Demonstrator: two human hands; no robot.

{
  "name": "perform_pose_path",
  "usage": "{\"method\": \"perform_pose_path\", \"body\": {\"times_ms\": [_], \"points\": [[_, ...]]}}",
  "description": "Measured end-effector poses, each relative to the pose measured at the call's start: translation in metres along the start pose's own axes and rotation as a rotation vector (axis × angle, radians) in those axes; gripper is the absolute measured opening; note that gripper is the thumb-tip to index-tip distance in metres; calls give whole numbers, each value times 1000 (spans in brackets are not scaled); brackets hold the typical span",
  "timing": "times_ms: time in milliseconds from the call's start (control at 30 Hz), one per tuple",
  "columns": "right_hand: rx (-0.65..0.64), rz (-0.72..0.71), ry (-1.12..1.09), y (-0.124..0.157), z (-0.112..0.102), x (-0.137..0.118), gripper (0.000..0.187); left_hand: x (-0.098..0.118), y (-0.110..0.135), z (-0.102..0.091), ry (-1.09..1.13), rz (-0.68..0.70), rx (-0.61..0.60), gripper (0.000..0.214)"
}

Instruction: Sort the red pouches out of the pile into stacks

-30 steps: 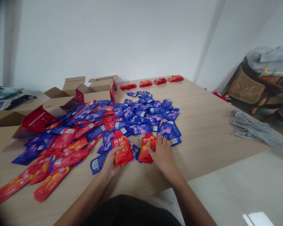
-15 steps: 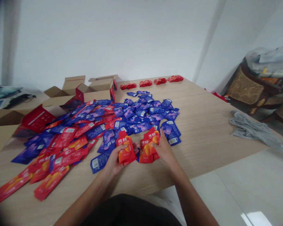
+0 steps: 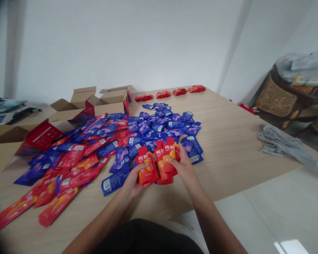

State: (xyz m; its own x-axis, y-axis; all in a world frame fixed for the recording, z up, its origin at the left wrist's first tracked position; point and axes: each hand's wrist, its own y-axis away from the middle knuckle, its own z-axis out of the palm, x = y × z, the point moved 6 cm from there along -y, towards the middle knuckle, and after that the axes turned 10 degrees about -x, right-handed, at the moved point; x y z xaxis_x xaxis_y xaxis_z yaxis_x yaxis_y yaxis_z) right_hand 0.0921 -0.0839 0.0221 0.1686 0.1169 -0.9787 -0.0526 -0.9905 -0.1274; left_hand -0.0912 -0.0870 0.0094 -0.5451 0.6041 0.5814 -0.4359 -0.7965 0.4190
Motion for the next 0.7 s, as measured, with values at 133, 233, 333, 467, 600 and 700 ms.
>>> {"method": "perform_pose_path", "body": {"times_ms": [133, 233, 333, 467, 600, 700], "points": [[-78, 59, -94, 4, 43, -11, 75, -3, 4, 15, 65, 30, -37, 40], [-99, 49, -50, 8, 58, -21, 74, -4, 8, 14, 76, 27, -51, 37], [-123, 72, 42, 16, 70, -27, 68, -1, 11, 7, 47, 68, -23, 28], [-134, -48, 265, 28, 85, -42, 56, 3, 15, -2, 17, 85, 16, 23], [-228, -91, 246, 32, 89, -52, 50, 2, 20, -10, 112, 59, -5, 25], [-200, -36, 134, 25, 71, -48, 46, 2, 24, -13, 231, 65, -91, 33]]}}
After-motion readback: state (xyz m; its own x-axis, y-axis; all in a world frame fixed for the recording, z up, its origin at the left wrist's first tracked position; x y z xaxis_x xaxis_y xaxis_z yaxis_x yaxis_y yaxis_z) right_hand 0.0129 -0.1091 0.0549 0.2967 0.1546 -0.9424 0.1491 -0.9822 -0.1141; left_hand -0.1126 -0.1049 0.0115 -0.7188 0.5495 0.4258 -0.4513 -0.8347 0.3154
